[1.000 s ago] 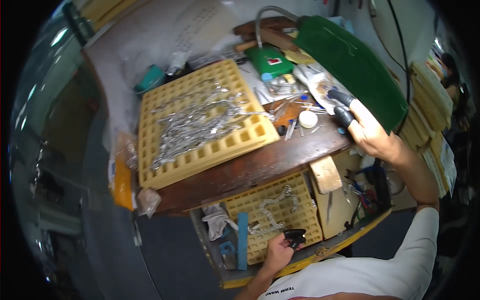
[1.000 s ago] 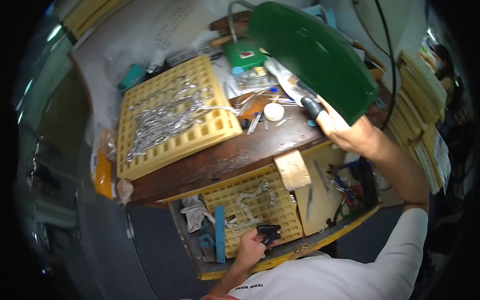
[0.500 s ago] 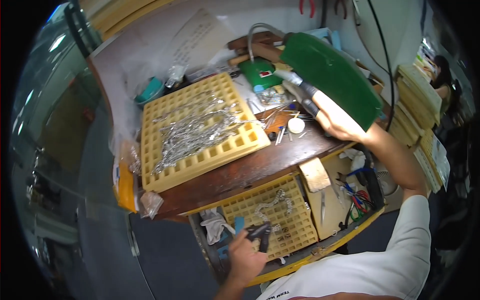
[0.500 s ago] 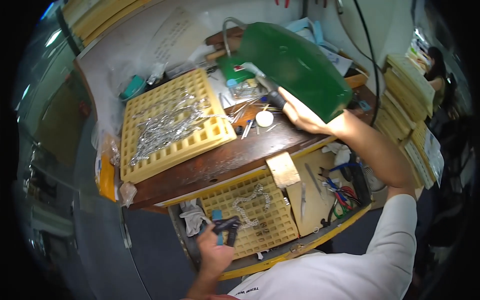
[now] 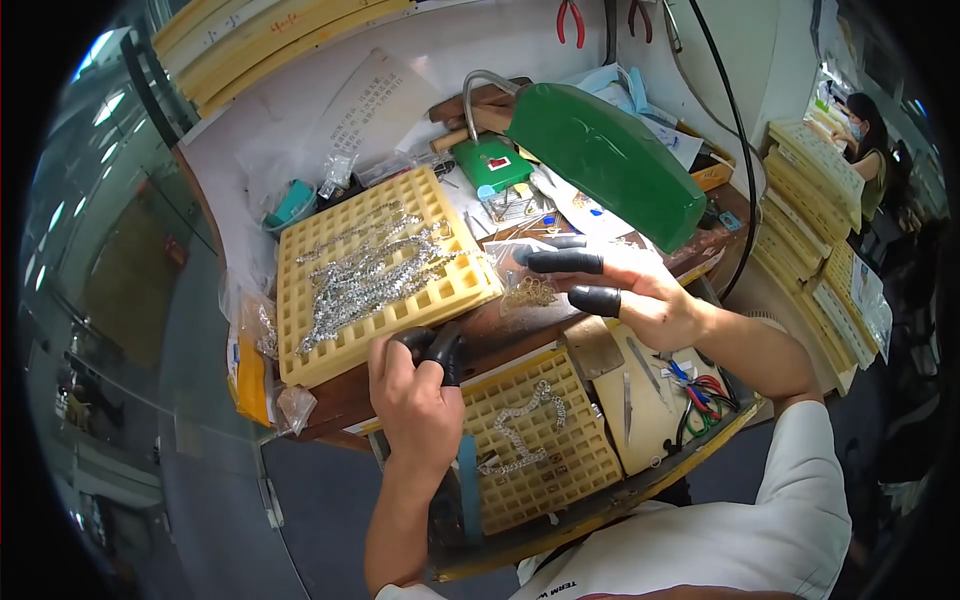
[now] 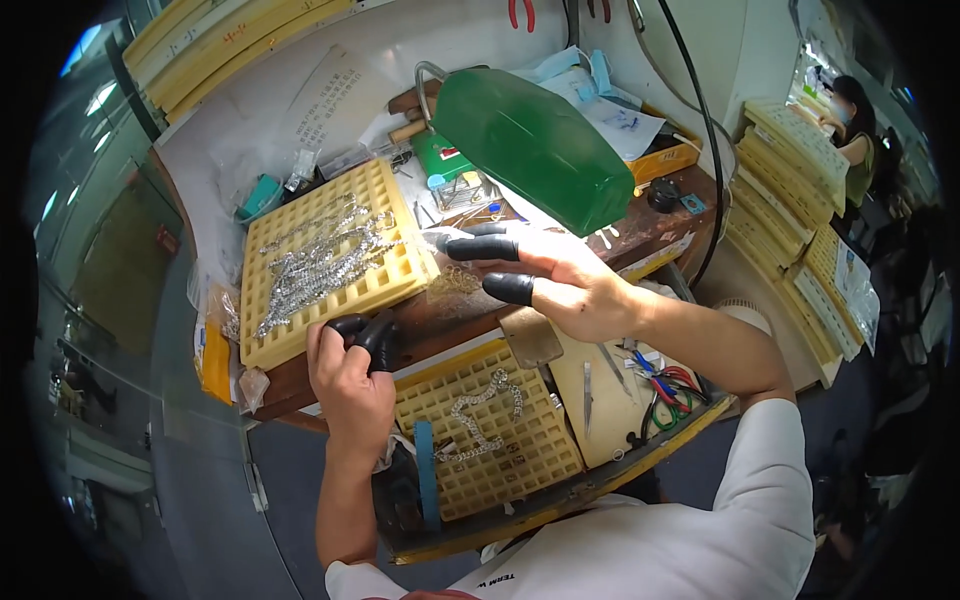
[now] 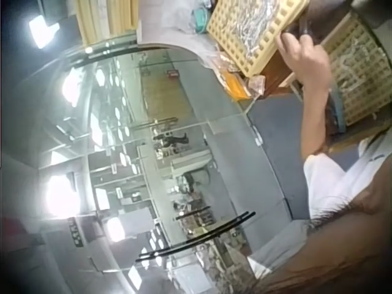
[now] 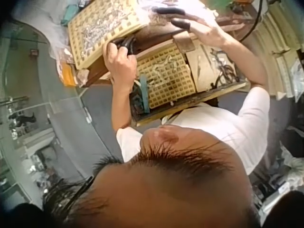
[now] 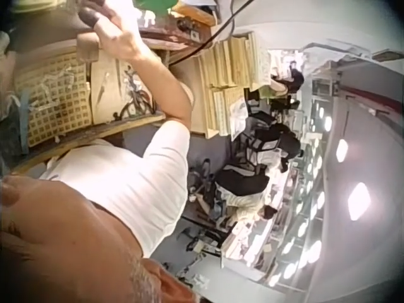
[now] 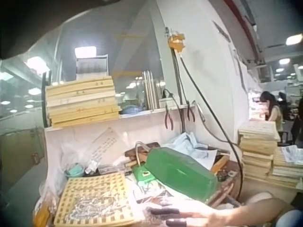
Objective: Assembling and organizing silver-colored jewelry chains using pliers at a workbench.
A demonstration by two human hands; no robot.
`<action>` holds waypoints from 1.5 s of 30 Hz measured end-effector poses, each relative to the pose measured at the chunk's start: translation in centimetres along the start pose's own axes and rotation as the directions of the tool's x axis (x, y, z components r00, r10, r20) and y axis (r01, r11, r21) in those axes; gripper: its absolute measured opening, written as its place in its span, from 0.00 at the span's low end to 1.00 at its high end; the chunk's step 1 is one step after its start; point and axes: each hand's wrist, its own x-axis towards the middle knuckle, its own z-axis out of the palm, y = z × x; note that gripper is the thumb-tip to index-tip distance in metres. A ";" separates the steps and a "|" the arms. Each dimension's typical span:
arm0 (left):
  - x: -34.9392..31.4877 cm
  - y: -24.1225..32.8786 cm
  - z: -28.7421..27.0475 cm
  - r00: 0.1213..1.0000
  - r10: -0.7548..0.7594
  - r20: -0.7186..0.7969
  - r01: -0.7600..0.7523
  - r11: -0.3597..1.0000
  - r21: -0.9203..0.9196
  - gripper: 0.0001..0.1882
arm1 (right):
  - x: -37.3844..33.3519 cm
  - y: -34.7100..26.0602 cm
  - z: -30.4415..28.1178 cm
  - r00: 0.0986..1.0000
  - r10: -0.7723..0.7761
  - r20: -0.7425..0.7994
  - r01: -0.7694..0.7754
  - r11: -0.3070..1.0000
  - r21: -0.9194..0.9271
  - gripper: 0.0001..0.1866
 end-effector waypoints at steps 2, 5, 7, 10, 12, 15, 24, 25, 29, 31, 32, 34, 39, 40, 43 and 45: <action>-0.1 0.1 -0.5 1.000 -0.003 -0.009 0.004 1.000 0.014 0.06 | -0.1 0.1 0.3 0.999 0.034 -0.018 -0.032 0.997 0.073 0.22; -0.5 -0.2 -1.5 0.994 0.067 -0.088 -0.070 0.997 -0.029 0.05 | -0.1 -0.2 0.8 0.988 0.139 -0.067 -0.116 0.957 0.266 0.22; 0.4 -0.9 -2.8 0.989 -0.028 -0.145 0.023 0.999 -0.035 0.14 | -0.5 -0.6 0.1 0.972 0.190 -0.141 -0.169 0.974 0.149 0.19; 2.3 -5.1 -6.3 0.928 -0.098 -0.359 0.214 0.929 0.300 0.20 | -2.1 -0.4 0.4 0.924 0.277 -0.262 -0.219 0.948 0.231 0.15; 4.5 -8.6 -8.9 0.911 -0.109 -0.397 0.338 0.750 0.568 0.16 | -2.9 0.0 0.8 0.916 0.293 -0.276 -0.206 0.930 0.303 0.14; 8.2 -12.7 -10.0 0.929 -0.305 -0.209 0.364 0.658 0.659 0.20 | -3.7 -0.3 1.3 0.895 0.342 -0.286 -0.267 0.925 0.270 0.13; 9.7 -17.5 -11.2 0.886 -0.447 -0.120 0.419 0.665 0.618 0.18 | -5.2 1.0 1.3 0.909 0.288 -0.302 -0.197 0.934 0.297 0.28; 9.7 -17.8 -11.5 0.914 -0.377 -0.148 0.384 0.692 0.611 0.17 | -5.6 1.0 1.1 0.904 0.304 -0.301 -0.209 0.928 0.309 0.30; 11.7 -16.7 -14.8 0.934 -0.310 -0.178 0.355 0.742 0.568 0.18 | -6.4 1.5 1.1 0.900 0.269 -0.343 -0.152 0.931 0.330 0.31; 11.0 -15.6 -20.0 0.972 -0.133 -0.192 0.229 0.715 0.661 0.22 | -6.9 0.7 1.5 0.917 0.226 -0.328 -0.120 0.942 0.312 0.31; 10.6 -15.6 -21.7 0.986 -0.065 -0.156 0.158 0.686 0.710 0.24 | -7.4 0.8 1.6 0.922 0.214 -0.323 -0.098 0.935 0.339 0.30; 8.9 -13.2 -24.0 0.991 -0.046 -0.124 0.122 0.677 0.725 0.27 | -8.3 0.0 1.7 0.919 0.213 -0.332 -0.114 0.949 0.293 0.25; 1.5 2.3 -15.8 0.931 -0.351 -0.100 0.360 0.837 0.411 0.15 | -12.2 0.0 2.6 0.916 0.341 -0.209 -0.242 0.889 0.389 0.14; -0.9 4.2 -14.4 0.960 -0.282 0.002 0.272 0.929 0.250 0.16 | -13.1 0.2 3.0 0.921 0.335 -0.198 -0.239 0.888 0.392 0.13; -6.2 7.3 -4.1 0.995 -0.042 0.095 0.039 0.999 0.032 0.08 | -16.6 1.8 3.3 0.851 0.480 -0.214 -0.360 0.829 0.429 0.11; -9.1 9.0 -1.1 0.965 -0.085 0.247 0.167 0.927 -0.336 0.10 | -17.5 2.7 4.1 0.826 0.546 -0.143 -0.436 0.778 0.451 0.10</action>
